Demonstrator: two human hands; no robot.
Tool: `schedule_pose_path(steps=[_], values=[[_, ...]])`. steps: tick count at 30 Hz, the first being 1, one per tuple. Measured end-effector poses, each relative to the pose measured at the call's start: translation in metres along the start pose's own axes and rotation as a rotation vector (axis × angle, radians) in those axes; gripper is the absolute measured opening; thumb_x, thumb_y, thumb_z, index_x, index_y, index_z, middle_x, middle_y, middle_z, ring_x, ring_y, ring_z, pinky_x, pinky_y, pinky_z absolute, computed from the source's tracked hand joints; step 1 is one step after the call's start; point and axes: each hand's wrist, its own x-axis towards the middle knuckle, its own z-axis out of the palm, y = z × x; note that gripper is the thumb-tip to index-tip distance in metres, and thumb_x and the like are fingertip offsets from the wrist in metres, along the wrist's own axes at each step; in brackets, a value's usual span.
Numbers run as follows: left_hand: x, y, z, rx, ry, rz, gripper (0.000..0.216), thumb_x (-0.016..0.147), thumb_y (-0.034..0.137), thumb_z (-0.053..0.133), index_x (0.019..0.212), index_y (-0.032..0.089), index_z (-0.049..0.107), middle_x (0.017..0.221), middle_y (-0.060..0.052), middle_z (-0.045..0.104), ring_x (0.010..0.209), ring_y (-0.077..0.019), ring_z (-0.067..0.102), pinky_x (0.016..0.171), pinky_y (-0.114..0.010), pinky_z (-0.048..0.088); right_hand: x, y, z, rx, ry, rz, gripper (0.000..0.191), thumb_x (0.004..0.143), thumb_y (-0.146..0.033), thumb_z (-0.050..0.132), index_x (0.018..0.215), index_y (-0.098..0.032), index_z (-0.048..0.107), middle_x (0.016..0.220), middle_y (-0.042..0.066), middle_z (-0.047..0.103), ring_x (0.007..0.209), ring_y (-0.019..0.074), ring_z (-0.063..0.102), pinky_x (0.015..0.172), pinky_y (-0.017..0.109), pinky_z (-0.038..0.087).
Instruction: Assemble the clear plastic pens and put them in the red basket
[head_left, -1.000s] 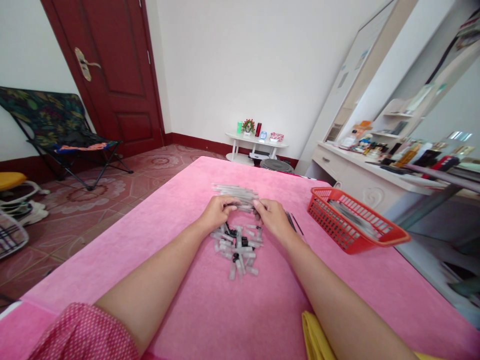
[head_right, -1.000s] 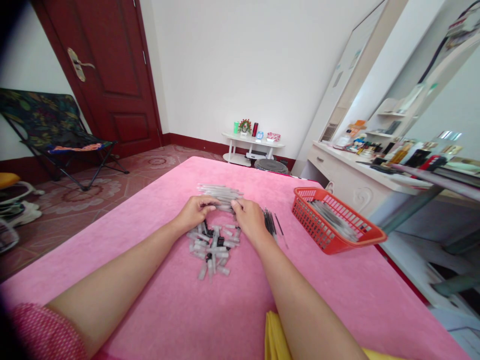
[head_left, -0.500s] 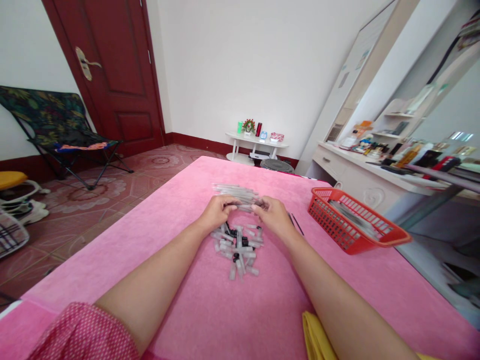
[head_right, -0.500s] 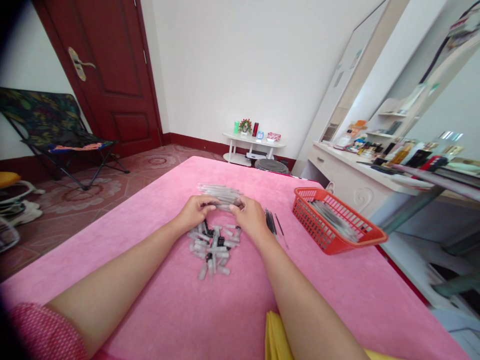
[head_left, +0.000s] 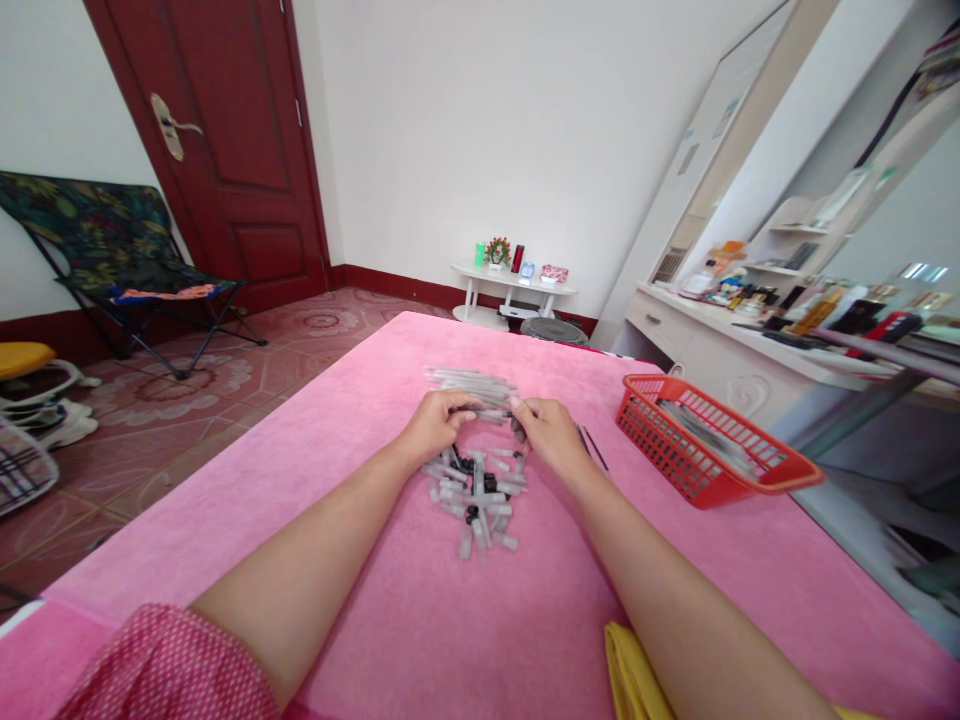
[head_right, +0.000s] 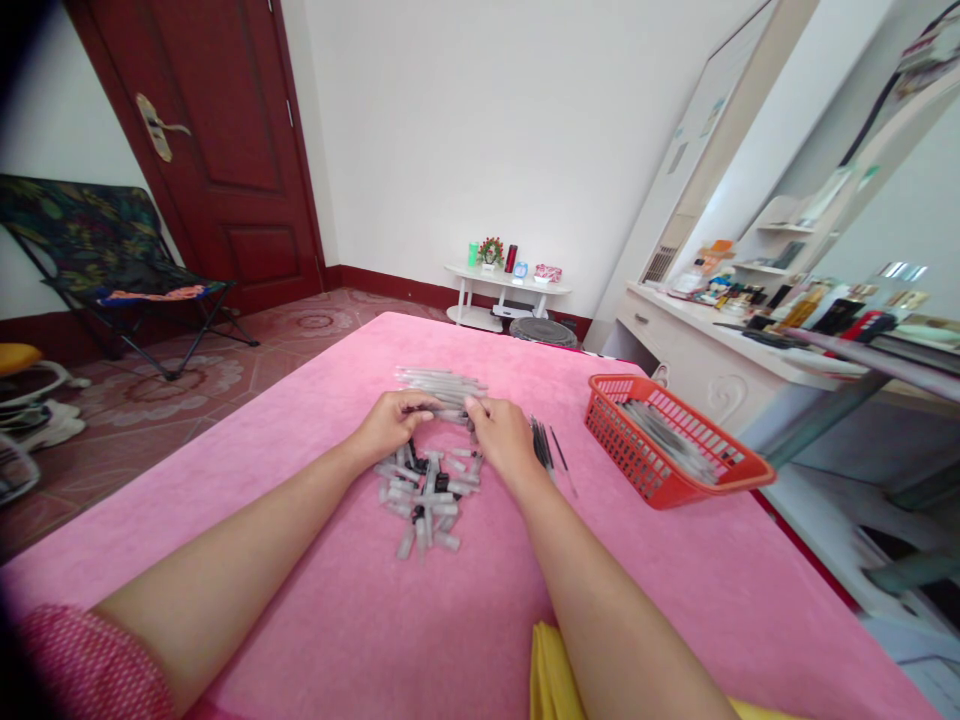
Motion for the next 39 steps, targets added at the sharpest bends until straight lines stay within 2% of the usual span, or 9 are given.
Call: schedule_pose_path(steps=[2,6,10,13,17,22,26,30,39], values=[[0.001,0.001,-0.001,-0.063,0.085,-0.061,0.024,0.068,0.006,0.057,0.083,0.017,0.072,0.084,-0.006,0.071,0.082,-0.0208,0.064,0.082,-0.035,0.048,0.0,0.0,-0.001,-0.024,-0.026,0.017,0.045,0.088,-0.045,0.035,0.063,-0.018,0.061,0.054,0.002,0.062,0.051,0.0133,0.057,0.051,0.022,0.037],[0.006,0.0,-0.005,-0.339,0.275,-0.165,0.028,0.068,0.008,0.059,0.093,0.014,0.069,0.093,-0.007,0.07,0.086,-0.02,0.064,0.085,-0.035,0.048,-0.003,-0.002,0.0,-0.157,-0.18,-0.09,0.008,0.07,-0.025,0.063,0.074,-0.02,0.066,0.07,0.001,0.068,0.066,0.014,0.061,0.059,0.022,0.04],[0.008,-0.002,-0.01,-0.648,0.44,-0.259,0.028,0.068,0.013,0.064,0.096,0.013,0.063,0.086,-0.006,0.068,0.074,-0.0148,0.064,0.079,-0.032,0.051,-0.008,-0.005,0.005,-0.282,-0.263,-0.153,0.02,0.063,-0.014,0.065,0.08,-0.024,0.069,0.08,0.0,0.07,0.075,0.0158,0.062,0.064,0.024,0.041],[0.008,-0.001,-0.014,-0.838,0.51,-0.29,0.025,0.067,0.011,0.066,0.09,0.015,0.057,0.086,-0.004,0.067,0.078,-0.0147,0.065,0.079,-0.033,0.051,-0.008,-0.005,0.007,-0.28,-0.212,-0.146,0.02,0.067,-0.014,0.06,0.082,-0.023,0.069,0.085,0.002,0.07,0.08,0.0181,0.063,0.069,0.027,0.043],[0.007,0.004,-0.016,-0.94,0.477,-0.331,0.024,0.069,0.01,0.067,0.083,0.016,0.047,0.094,-0.006,0.067,0.09,-0.0193,0.066,0.08,-0.036,0.051,-0.002,-0.005,0.009,0.012,-0.048,-0.106,0.023,0.07,-0.011,0.052,0.087,-0.019,0.066,0.086,0.004,0.069,0.08,0.0174,0.063,0.075,0.029,0.047],[0.008,0.008,-0.012,-0.999,0.454,-0.37,0.029,0.073,0.007,0.063,0.094,0.017,0.046,0.092,-0.006,0.067,0.092,-0.0218,0.066,0.081,-0.039,0.051,0.002,-0.013,0.003,0.611,0.047,0.151,0.032,0.068,-0.02,0.055,0.099,-0.016,0.055,0.061,-0.003,0.059,0.047,0.0112,0.055,0.049,0.026,0.049],[0.009,0.011,-0.009,-1.02,0.453,-0.41,0.028,0.074,0.005,0.061,0.095,0.016,0.048,0.085,-0.004,0.067,0.092,-0.0217,0.067,0.084,-0.041,0.05,-0.001,-0.02,0.0,0.887,0.058,0.196,0.032,0.064,-0.023,0.064,0.094,-0.016,0.055,0.062,-0.003,0.061,0.05,0.0097,0.057,0.052,0.024,0.052],[0.009,0.016,-0.008,-1.003,0.445,-0.451,0.019,0.074,0.007,0.063,0.085,0.015,0.05,0.084,-0.003,0.067,0.091,-0.0207,0.067,0.086,-0.041,0.05,-0.002,-0.02,0.001,1.015,0.045,0.247,0.023,0.061,-0.019,0.069,0.079,-0.016,0.055,0.071,0.003,0.068,0.06,0.0122,0.064,0.058,0.023,0.055],[0.008,0.012,-0.009,-0.994,0.428,-0.452,0.01,0.076,0.01,0.063,0.081,0.014,0.055,0.085,-0.003,0.067,0.087,-0.0165,0.066,0.083,-0.034,0.051,-0.005,-0.025,0.002,1.012,0.034,0.263,0.021,0.07,-0.027,0.069,0.075,-0.016,0.052,0.077,0.006,0.07,0.064,0.0151,0.068,0.055,0.021,0.054]])
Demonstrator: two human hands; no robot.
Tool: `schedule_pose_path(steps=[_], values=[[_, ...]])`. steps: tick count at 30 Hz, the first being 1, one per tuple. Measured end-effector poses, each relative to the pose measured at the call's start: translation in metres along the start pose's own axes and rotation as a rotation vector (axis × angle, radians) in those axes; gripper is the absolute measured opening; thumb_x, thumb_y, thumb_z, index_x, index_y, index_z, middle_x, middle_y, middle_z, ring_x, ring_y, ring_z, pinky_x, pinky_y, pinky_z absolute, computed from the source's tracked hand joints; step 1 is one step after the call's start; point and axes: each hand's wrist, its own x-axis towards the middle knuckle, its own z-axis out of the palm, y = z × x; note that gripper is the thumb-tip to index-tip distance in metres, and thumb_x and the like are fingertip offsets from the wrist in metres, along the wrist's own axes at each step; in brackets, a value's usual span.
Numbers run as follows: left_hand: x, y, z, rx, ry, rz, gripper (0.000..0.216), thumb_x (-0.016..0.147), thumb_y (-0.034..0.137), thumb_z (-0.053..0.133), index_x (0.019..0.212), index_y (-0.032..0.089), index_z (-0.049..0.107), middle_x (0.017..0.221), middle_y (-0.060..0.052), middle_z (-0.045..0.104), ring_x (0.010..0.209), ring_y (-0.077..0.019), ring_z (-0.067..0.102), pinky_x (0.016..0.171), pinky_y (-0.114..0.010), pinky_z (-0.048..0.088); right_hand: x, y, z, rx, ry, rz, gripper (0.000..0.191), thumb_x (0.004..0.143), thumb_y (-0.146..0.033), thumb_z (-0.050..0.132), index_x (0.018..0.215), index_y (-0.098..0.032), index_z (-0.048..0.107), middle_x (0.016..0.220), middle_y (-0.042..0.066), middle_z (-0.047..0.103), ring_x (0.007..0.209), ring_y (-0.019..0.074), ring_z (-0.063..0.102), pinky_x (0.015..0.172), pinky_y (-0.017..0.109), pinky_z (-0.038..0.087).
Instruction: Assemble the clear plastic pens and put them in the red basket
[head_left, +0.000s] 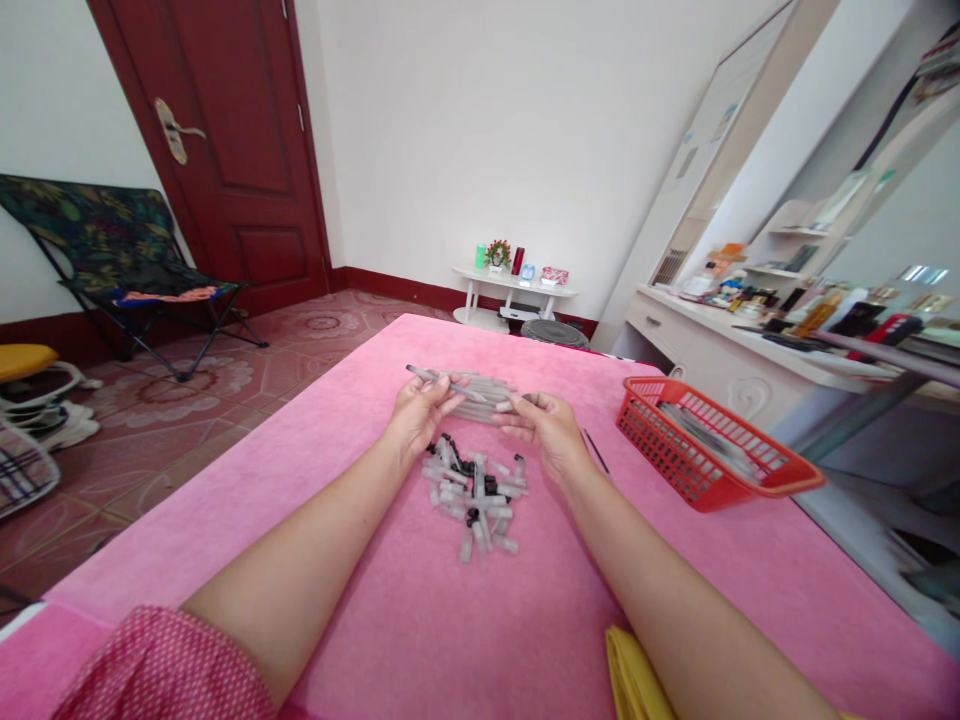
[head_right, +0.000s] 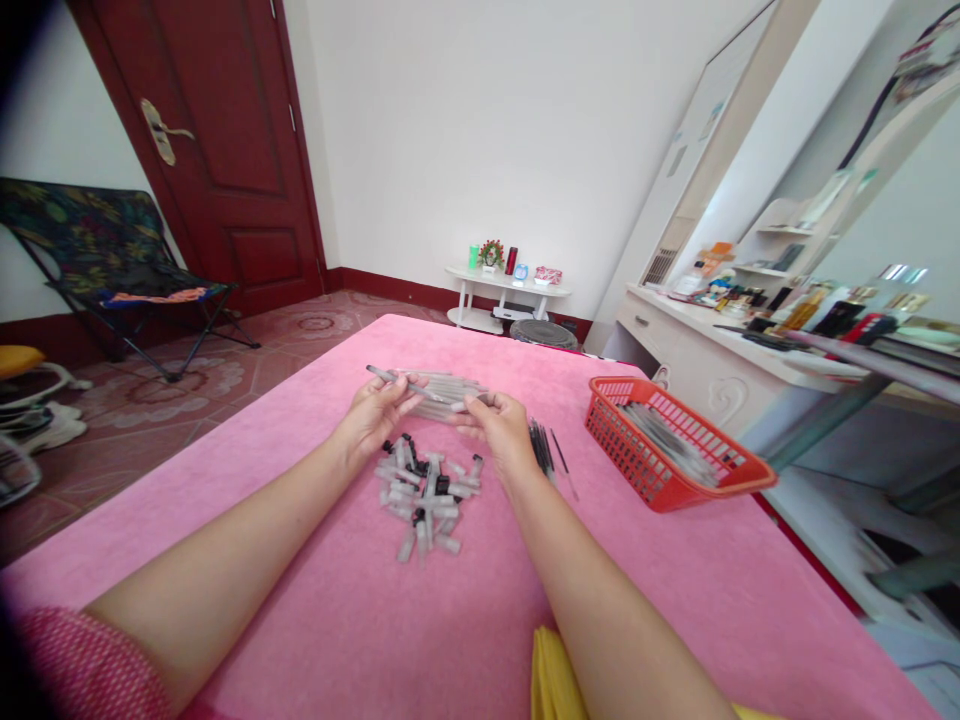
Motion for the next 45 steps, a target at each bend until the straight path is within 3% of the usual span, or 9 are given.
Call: schedule_pose_path(steps=[10,13,17,21,27,30,33,37,45], values=[[-0.001,0.0,0.0,-0.009,0.002,-0.008,0.009,0.077,0.01,0.061,0.082,0.014,0.055,0.083,-0.003,0.068,0.084,-0.0155,0.067,0.082,-0.034,0.052,-0.001,-0.002,0.001,-0.013,0.099,0.066,0.013,0.075,-0.024,0.063,0.07,-0.015,0.055,0.058,0.001,0.065,0.04,0.0081,0.057,0.039,0.016,0.049],[-0.001,0.0,0.0,-0.001,0.014,-0.006,0.009,0.077,0.009,0.061,0.081,0.014,0.054,0.082,-0.003,0.067,0.083,-0.0154,0.067,0.082,-0.035,0.052,0.002,0.002,-0.003,0.063,0.059,0.105,0.011,0.075,-0.023,0.065,0.074,-0.015,0.058,0.062,0.001,0.066,0.048,0.0093,0.062,0.046,0.017,0.053],[-0.001,0.001,0.001,0.013,0.022,-0.007,0.009,0.077,0.009,0.061,0.081,0.013,0.054,0.082,-0.004,0.067,0.082,-0.0155,0.067,0.083,-0.035,0.051,0.006,0.006,-0.009,0.15,0.014,0.111,0.02,0.063,-0.011,0.073,0.078,-0.015,0.062,0.073,0.003,0.07,0.065,0.0123,0.067,0.062,0.021,0.057],[-0.002,0.002,0.001,0.011,0.025,-0.002,0.01,0.076,0.009,0.061,0.081,0.013,0.054,0.082,-0.004,0.067,0.082,-0.0153,0.067,0.082,-0.035,0.052,0.007,0.005,-0.011,0.092,0.0,0.121,0.024,0.058,-0.01,0.074,0.078,-0.014,0.063,0.073,0.003,0.071,0.062,0.012,0.066,0.058,0.02,0.056],[-0.001,0.001,0.0,0.008,0.008,0.004,0.011,0.076,0.01,0.062,0.082,0.014,0.054,0.084,-0.003,0.067,0.084,-0.0152,0.066,0.081,-0.033,0.052,0.002,0.002,-0.003,-0.039,0.016,0.017,0.019,0.058,-0.018,0.071,0.072,-0.015,0.057,0.077,0.006,0.07,0.072,0.0176,0.069,0.059,0.023,0.055],[-0.001,0.0,0.0,-0.002,0.004,0.004,0.013,0.075,0.011,0.064,0.082,0.014,0.053,0.084,-0.003,0.067,0.084,-0.0154,0.067,0.083,-0.035,0.051,0.0,0.002,0.0,-0.161,-0.011,-0.028,0.019,0.057,-0.019,0.068,0.071,-0.016,0.056,0.068,0.004,0.068,0.061,0.0168,0.067,0.054,0.024,0.053],[-0.001,0.0,0.002,-0.006,0.001,-0.003,0.014,0.075,0.01,0.064,0.082,0.014,0.052,0.082,-0.002,0.067,0.083,-0.0158,0.067,0.084,-0.036,0.05,0.001,0.006,0.002,-0.377,-0.065,-0.165,0.015,0.059,-0.022,0.064,0.072,-0.016,0.058,0.062,0.001,0.065,0.055,0.0143,0.062,0.051,0.023,0.049],[-0.003,0.0,0.006,-0.009,-0.005,-0.015,0.012,0.076,0.008,0.061,0.083,0.013,0.052,0.082,-0.004,0.067,0.082,-0.0163,0.067,0.082,-0.035,0.052,0.004,0.014,0.0,-0.62,-0.094,-0.378,0.013,0.067,-0.024,0.058,0.074,-0.015,0.065,0.071,0.002,0.068,0.063,0.0148,0.061,0.059,0.024,0.046],[-0.005,0.0,0.008,-0.003,-0.026,-0.013,0.014,0.075,0.01,0.064,0.083,0.013,0.053,0.081,-0.004,0.067,0.081,-0.0167,0.068,0.08,-0.035,0.053,0.005,0.016,-0.003,-0.724,-0.108,-0.464,0.022,0.073,-0.024,0.056,0.087,-0.019,0.072,0.085,0.002,0.072,0.077,0.0189,0.063,0.068,0.027,0.046]])
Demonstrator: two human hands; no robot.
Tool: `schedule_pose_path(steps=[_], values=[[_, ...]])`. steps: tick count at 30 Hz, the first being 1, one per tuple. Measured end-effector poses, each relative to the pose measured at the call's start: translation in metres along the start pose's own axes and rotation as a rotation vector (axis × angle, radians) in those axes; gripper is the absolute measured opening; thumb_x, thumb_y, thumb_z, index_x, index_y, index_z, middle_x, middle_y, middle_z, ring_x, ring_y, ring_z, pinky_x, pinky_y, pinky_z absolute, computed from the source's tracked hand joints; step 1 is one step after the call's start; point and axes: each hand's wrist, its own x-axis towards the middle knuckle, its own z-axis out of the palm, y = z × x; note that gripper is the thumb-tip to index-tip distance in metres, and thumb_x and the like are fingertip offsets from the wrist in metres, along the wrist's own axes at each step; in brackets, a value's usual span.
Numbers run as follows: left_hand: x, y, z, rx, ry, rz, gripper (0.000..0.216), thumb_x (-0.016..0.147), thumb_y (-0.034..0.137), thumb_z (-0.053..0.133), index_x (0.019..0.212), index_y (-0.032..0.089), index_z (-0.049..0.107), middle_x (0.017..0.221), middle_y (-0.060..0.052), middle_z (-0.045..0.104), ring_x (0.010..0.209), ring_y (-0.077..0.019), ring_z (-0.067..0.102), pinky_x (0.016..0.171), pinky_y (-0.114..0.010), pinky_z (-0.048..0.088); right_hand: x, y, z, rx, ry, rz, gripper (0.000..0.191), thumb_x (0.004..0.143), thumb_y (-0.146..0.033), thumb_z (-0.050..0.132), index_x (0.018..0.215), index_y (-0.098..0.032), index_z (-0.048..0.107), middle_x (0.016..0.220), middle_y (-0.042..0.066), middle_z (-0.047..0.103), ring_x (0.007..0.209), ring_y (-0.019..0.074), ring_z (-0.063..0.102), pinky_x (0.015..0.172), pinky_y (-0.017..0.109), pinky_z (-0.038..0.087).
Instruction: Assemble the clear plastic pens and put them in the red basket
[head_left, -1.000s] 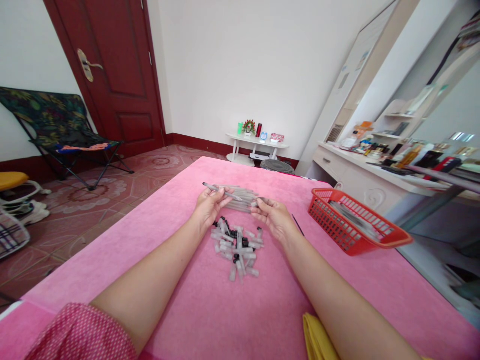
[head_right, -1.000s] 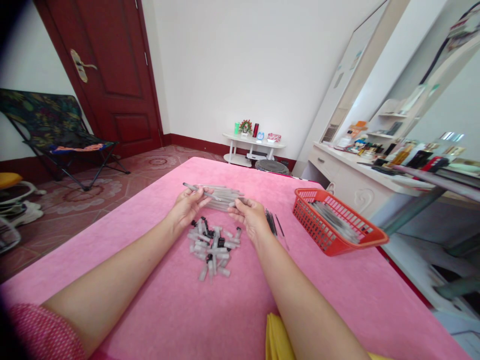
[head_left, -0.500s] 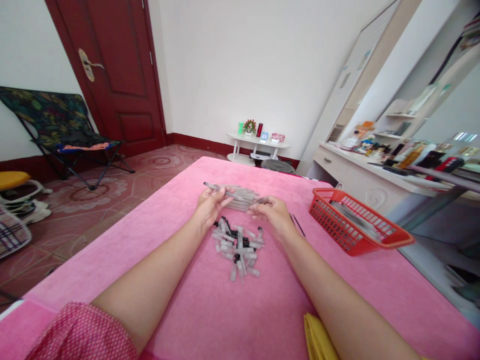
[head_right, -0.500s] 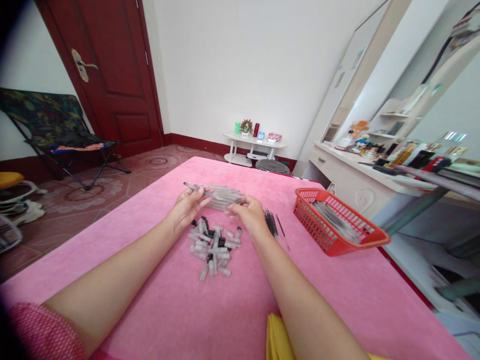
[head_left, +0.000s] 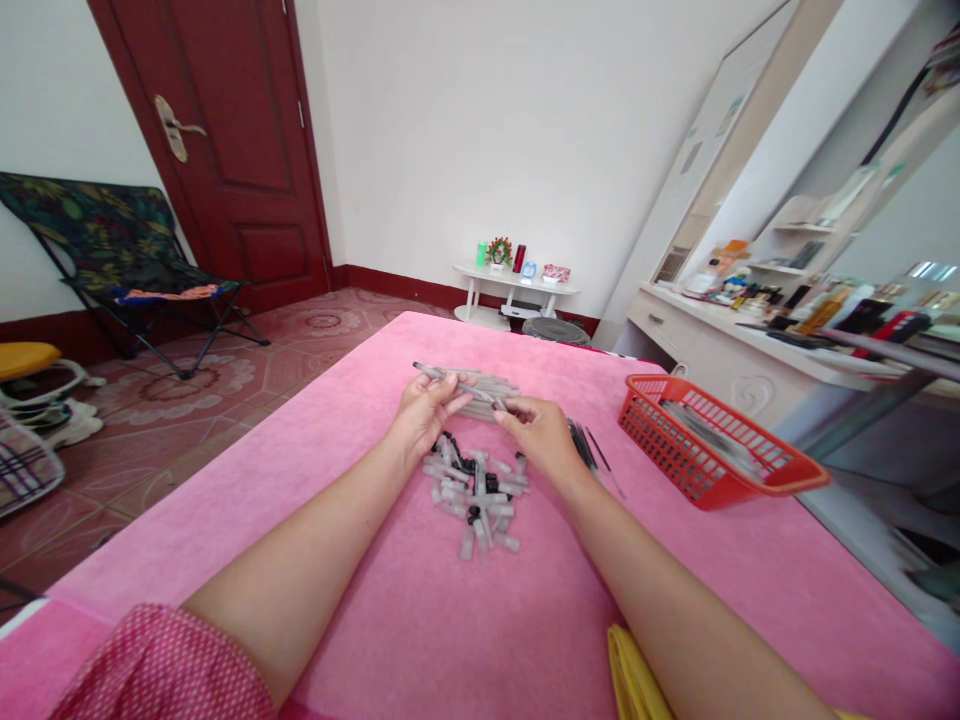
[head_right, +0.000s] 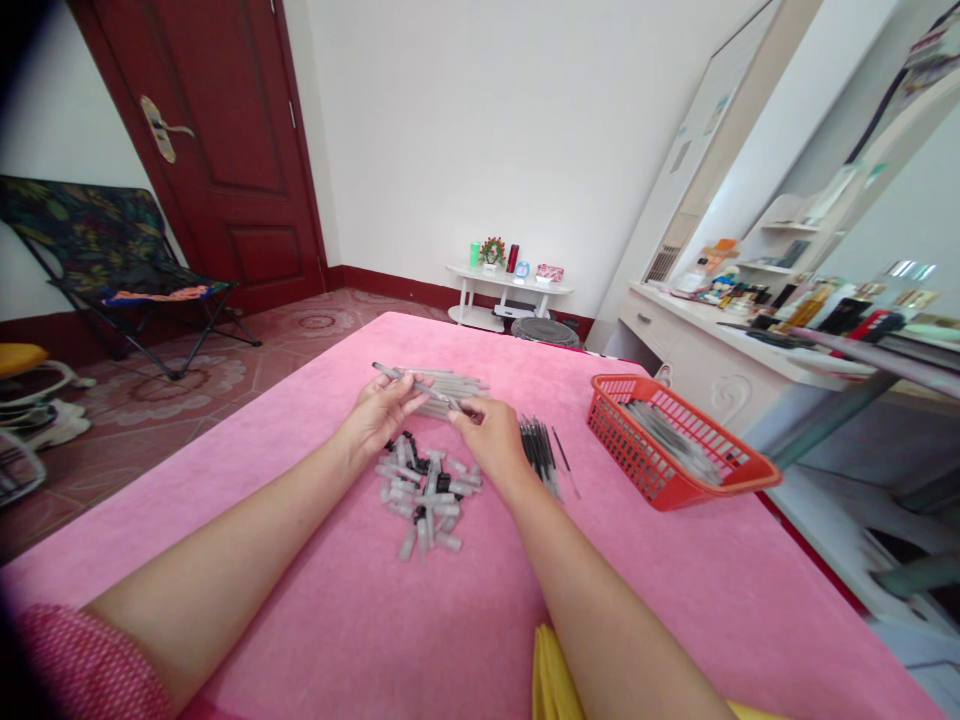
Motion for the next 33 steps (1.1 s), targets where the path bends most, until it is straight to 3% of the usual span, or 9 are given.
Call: schedule_pose_path(steps=[6,15,21,27,33], values=[[-0.001,-0.002,0.002,0.055,-0.011,0.003,0.022,0.069,0.015,0.071,0.082,0.013,0.053,0.079,-0.003,0.067,0.08,-0.017,0.068,0.08,-0.036,0.053,0.0,0.001,0.0,-0.076,-0.006,-0.018,0.021,0.074,-0.023,0.056,0.088,-0.018,0.072,0.081,0.002,0.071,0.072,0.0174,0.061,0.065,0.027,0.044],[-0.003,-0.007,0.005,0.177,0.008,0.008,0.034,0.061,0.023,0.078,0.084,0.012,0.056,0.075,-0.004,0.067,0.067,-0.0161,0.068,0.059,-0.024,0.056,-0.002,-0.002,-0.004,-0.355,0.047,-0.005,0.014,0.071,-0.028,0.063,0.081,-0.019,0.066,0.071,0.0,0.066,0.061,0.014,0.056,0.06,0.025,0.041],[-0.006,-0.007,0.011,0.139,0.018,0.0,0.037,0.058,0.023,0.08,0.082,0.013,0.055,0.073,-0.002,0.066,0.069,-0.0163,0.068,0.062,-0.025,0.056,-0.006,-0.015,-0.006,-0.455,0.118,-0.041,0.015,0.076,-0.029,0.057,0.079,-0.018,0.067,0.075,0.003,0.067,0.066,0.0153,0.056,0.062,0.025,0.039],[-0.009,-0.005,0.014,0.105,-0.058,0.019,0.04,0.056,0.022,0.081,0.078,0.014,0.049,0.07,-0.001,0.065,0.074,-0.0194,0.069,0.066,-0.027,0.056,-0.008,-0.026,-0.008,-0.445,0.112,0.026,0.016,0.076,-0.028,0.054,0.076,-0.018,0.067,0.072,0.002,0.066,0.064,0.0148,0.054,0.059,0.024,0.035],[-0.013,0.0,0.014,0.121,-0.13,0.008,0.042,0.054,0.024,0.082,0.078,0.014,0.049,0.073,-0.003,0.067,0.077,-0.0215,0.069,0.064,-0.025,0.054,-0.001,-0.02,-0.012,-0.269,-0.02,0.134,0.017,0.071,-0.03,0.054,0.063,-0.017,0.061,0.059,-0.001,0.058,0.056,0.0118,0.049,0.054,0.022,0.033]])
